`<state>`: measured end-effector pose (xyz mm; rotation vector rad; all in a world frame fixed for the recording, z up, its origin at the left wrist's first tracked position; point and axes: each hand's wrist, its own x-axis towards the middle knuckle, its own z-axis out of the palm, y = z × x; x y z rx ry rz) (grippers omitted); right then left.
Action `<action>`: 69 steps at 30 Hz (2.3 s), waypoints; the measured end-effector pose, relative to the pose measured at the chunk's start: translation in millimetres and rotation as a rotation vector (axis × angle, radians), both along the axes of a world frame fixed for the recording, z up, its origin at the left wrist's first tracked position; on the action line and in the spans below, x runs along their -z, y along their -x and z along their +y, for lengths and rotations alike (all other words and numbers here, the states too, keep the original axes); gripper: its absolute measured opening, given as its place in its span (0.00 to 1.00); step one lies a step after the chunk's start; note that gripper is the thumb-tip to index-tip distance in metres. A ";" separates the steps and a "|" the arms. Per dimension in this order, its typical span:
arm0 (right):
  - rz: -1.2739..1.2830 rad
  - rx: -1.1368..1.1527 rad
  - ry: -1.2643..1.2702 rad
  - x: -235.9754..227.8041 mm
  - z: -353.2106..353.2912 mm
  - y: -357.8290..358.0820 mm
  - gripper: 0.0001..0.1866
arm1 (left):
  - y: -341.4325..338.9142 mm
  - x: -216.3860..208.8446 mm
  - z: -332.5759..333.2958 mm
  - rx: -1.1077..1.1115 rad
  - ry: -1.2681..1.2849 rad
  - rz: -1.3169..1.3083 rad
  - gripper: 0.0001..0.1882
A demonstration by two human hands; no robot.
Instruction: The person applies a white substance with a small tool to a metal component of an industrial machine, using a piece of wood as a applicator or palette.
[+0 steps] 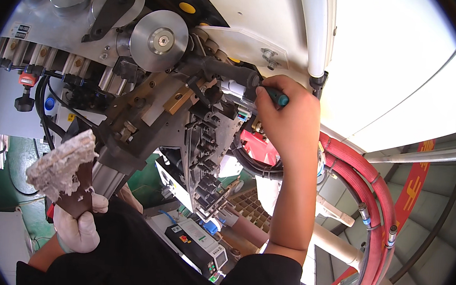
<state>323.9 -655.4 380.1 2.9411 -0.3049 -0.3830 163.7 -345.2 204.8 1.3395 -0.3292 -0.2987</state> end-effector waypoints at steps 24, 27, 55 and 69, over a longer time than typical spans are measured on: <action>-0.725 0.347 -0.852 -67.4 -35.1 176.1 0.13 | 8.6 -25.4 -14.8 -0.196 -0.159 0.125 0.12; -0.805 0.466 -1.138 -59.4 -51.0 240.3 0.22 | 17.4 -20.7 -17.4 -0.199 -0.130 0.093 0.13; -0.245 0.469 -1.893 100.2 -14.9 500.0 0.12 | 176.7 -122.6 -138.1 0.258 -0.164 0.452 0.16; -0.318 0.616 -1.911 82.7 -3.1 522.6 0.16 | 185.4 -122.8 -126.7 0.162 -0.649 -0.300 0.17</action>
